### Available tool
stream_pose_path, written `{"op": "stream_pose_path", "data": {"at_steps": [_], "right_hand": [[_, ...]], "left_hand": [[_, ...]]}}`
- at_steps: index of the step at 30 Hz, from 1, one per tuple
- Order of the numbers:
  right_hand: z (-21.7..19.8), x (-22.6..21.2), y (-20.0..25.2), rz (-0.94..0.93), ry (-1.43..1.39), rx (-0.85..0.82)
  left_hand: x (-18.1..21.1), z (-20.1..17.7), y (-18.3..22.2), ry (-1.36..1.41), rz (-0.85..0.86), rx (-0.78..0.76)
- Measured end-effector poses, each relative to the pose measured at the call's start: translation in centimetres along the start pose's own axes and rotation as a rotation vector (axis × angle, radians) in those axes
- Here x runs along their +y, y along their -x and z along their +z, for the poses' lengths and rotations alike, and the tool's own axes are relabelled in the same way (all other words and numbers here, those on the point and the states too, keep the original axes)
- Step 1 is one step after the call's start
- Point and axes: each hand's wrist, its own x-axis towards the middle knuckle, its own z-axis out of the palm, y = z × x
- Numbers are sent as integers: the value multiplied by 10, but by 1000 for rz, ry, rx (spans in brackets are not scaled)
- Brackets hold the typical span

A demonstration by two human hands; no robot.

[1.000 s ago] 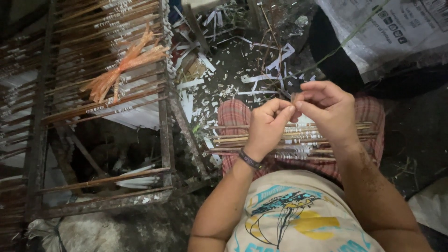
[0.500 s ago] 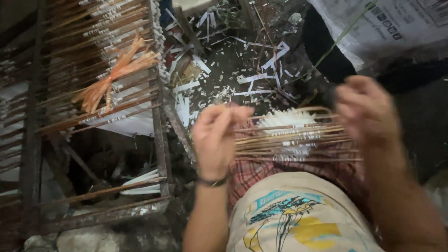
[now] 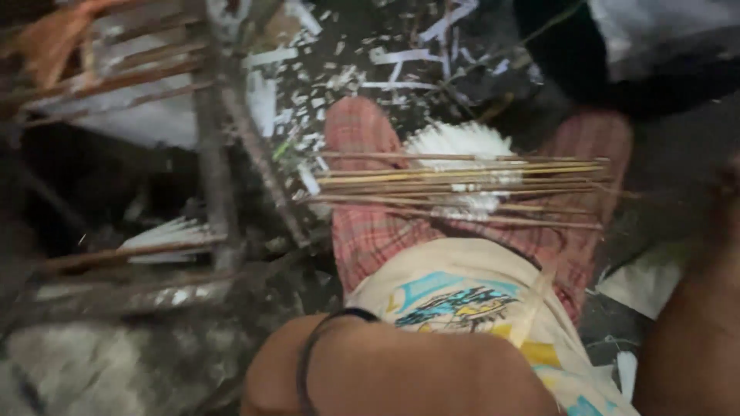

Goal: Manually attaching white candle wicks to thin wooden sticks in a production setting.

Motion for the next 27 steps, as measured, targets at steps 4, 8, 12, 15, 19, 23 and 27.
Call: {"op": "stream_pose_path", "data": {"at_steps": [4,8,12,15,19,23,27], "right_hand": [[8,31,8,-180,403,-25],[19,-98,-8,465,-729,165],[18,-141,-18,528,-647,237],[20,-164,-26,343,-580,324],[11,-226,-33,37,-497,340],[3,-271,-45,-204,-217,238],[9,-303,-66,-95,-516,144]], "left_hand": [[-14,0,-21,117,-89,-56],[-25,-4,-40,192,-188,-103],[-121,-23,-56,-441,-396,-80],[-232,-38,-30,-1013,-528,32],[-276,-49,-17,-902,-480,151],[-207,-59,-19,-1062,-402,230],[-107,-68,-10,-1296,-273,337]]}}
